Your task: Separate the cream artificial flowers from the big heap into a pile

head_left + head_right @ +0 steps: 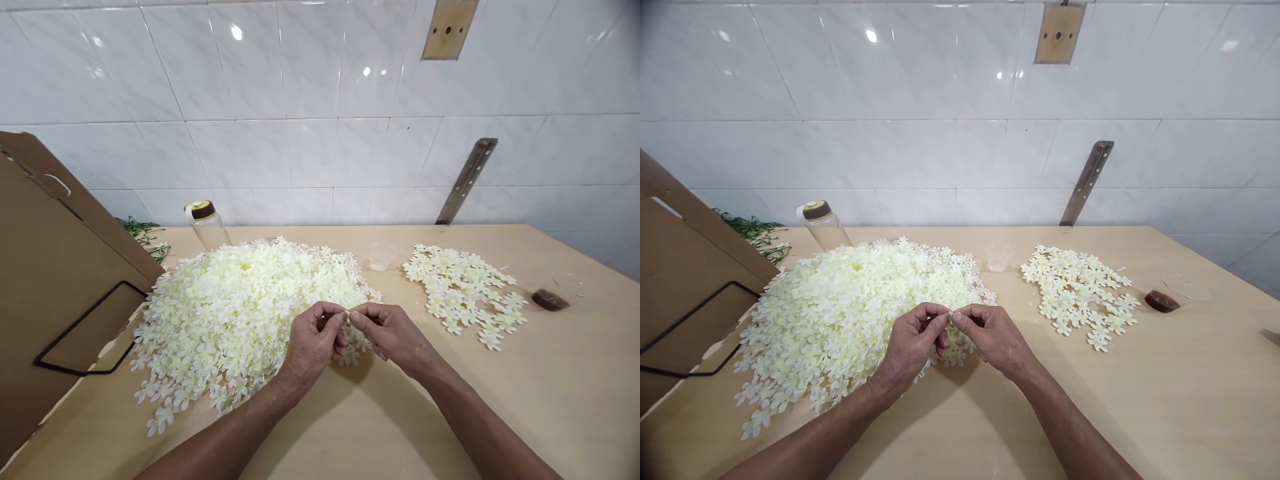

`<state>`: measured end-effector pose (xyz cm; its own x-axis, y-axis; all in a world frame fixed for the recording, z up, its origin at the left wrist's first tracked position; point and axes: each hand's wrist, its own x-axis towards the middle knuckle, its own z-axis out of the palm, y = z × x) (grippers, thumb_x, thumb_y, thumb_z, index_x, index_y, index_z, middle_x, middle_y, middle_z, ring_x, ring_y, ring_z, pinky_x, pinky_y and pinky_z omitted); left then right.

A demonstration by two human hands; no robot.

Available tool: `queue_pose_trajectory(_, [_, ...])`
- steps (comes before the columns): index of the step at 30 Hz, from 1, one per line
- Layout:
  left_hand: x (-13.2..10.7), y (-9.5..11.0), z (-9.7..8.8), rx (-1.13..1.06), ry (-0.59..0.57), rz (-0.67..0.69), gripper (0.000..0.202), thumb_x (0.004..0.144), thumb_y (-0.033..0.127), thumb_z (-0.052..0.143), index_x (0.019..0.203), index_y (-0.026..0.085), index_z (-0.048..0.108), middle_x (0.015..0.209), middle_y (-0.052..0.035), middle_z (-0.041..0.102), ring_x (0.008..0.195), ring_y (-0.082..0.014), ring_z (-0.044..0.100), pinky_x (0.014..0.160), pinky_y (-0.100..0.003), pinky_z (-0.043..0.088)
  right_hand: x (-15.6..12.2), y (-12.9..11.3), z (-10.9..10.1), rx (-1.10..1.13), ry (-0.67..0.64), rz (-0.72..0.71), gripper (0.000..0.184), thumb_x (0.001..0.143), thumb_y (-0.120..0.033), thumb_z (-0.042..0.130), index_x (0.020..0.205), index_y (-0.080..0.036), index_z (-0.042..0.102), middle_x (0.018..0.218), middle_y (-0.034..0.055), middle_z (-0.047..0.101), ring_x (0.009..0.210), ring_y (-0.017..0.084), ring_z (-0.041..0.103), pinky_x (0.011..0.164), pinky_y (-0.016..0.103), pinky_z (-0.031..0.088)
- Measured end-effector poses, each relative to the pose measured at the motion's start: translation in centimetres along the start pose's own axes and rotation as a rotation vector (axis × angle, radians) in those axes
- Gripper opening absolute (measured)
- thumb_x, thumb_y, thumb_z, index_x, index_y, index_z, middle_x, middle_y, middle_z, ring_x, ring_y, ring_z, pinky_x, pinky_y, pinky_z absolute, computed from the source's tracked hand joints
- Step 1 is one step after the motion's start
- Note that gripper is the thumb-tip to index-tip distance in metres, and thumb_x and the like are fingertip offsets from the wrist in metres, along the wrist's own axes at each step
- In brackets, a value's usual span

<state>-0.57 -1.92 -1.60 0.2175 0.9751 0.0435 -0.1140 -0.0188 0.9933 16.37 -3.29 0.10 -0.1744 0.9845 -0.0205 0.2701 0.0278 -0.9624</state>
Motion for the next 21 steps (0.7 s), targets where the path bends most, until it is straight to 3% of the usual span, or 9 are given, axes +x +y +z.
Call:
queue_pose_trajectory(5, [-0.1, 0.0, -0.1, 0.025, -0.002, -0.008, 0.027, 0.085, 0.042, 0.068, 0.091, 0.016, 0.066, 0.053, 0.0017, 0.06, 0.045, -0.0111, 0.054, 0.047, -0.022, 0.049, 0.1, 0.6, 0.4, 0.034, 0.066, 0.007, 0.04, 0.085, -0.056, 0.065, 0.077, -0.017, 0.069, 0.057, -0.003, 0.053, 0.044, 0.008, 0.039, 0.04, 0.021, 0.031])
queue_pose_trajectory(13, [-0.1, 0.6, 0.2, 0.005, -0.096, -0.096, 0.033, 0.087, 0.049, 0.064, 0.088, 0.016, 0.063, 0.052, 0.0005, 0.061, 0.042, -0.0125, 0.055, 0.045, -0.023, 0.046, -0.1, 0.7, 0.7, -0.1, 0.158, -0.079, 0.042, 0.094, -0.053, 0.051, 0.066, -0.021, 0.051, 0.051, -0.0045, 0.046, 0.047, 0.011, 0.042, 0.046, 0.023, 0.034])
queue_pose_trajectory(21, [0.0, 0.4, 0.2, -0.105, -0.096, -0.145, 0.035, 0.083, 0.049, 0.068, 0.086, 0.014, 0.064, 0.055, 0.0, 0.061, 0.043, -0.0125, 0.056, 0.045, -0.024, 0.048, -0.2, 0.0, 1.7, -0.299, 0.298, -0.155, 0.049, 0.098, -0.053, 0.04, 0.06, -0.022, 0.033, 0.056, -0.004, 0.035, 0.055, 0.013, 0.036, 0.052, 0.025, 0.03])
